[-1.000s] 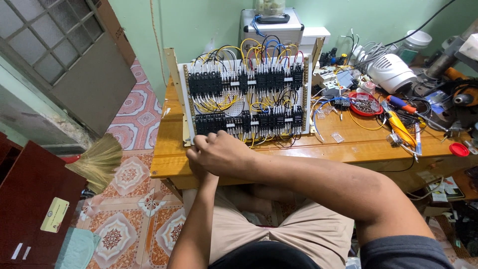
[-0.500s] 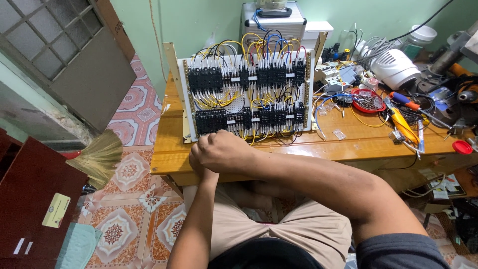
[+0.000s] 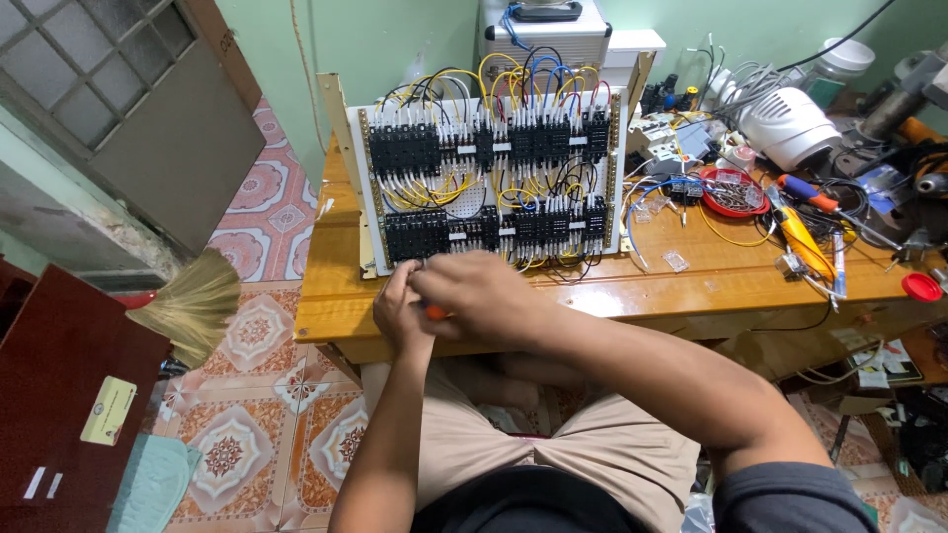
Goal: The person is wiring an electrical panel by inserting wires into terminals and tightening them with a screwdriver.
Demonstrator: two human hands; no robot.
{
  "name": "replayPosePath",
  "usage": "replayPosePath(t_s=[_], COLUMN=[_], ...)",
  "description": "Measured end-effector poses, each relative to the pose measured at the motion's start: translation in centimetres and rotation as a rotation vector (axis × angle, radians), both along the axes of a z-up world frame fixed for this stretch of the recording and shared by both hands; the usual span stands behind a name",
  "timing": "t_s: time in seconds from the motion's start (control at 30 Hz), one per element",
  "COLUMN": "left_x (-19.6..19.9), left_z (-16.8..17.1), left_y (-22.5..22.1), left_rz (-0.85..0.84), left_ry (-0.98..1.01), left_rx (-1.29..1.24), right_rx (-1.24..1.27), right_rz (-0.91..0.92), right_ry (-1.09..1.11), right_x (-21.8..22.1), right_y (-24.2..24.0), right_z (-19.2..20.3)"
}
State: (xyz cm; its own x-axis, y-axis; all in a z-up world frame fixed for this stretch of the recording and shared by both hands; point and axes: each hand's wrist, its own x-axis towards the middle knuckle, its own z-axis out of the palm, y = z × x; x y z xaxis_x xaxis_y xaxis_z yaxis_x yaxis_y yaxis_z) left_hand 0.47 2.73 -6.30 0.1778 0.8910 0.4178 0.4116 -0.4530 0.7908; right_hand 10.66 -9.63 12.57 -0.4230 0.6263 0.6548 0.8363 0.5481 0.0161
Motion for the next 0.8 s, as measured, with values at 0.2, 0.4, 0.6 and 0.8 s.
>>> replayPosePath(t_s=[0.2, 0.4, 0.6, 0.8], left_x=[0.2, 0.8, 0.5, 0.6], left_z=[6.0, 4.6, 4.5, 4.3], left_y=[-3.0, -2.3, -2.4, -2.2], left_rz=[0.137, 0.172, 0.157, 0.167], left_ry=[0.08, 0.081, 0.066, 0.069], left_rx=[-0.023, 0.032, 0.084, 0.083], right_rx=[-0.046, -0.404, -0.776, -0.803], right_rz=[-0.167, -0.213, -0.347, -0.49], right_ry=[0.64, 0.892, 0.356, 0.045], right_x=[5.2, 9.1, 7.3, 7.8], right_y=[-4.2, -5.7, -3.9, -3.3], right_z=[1.3, -0.1, -1.5, -3.5])
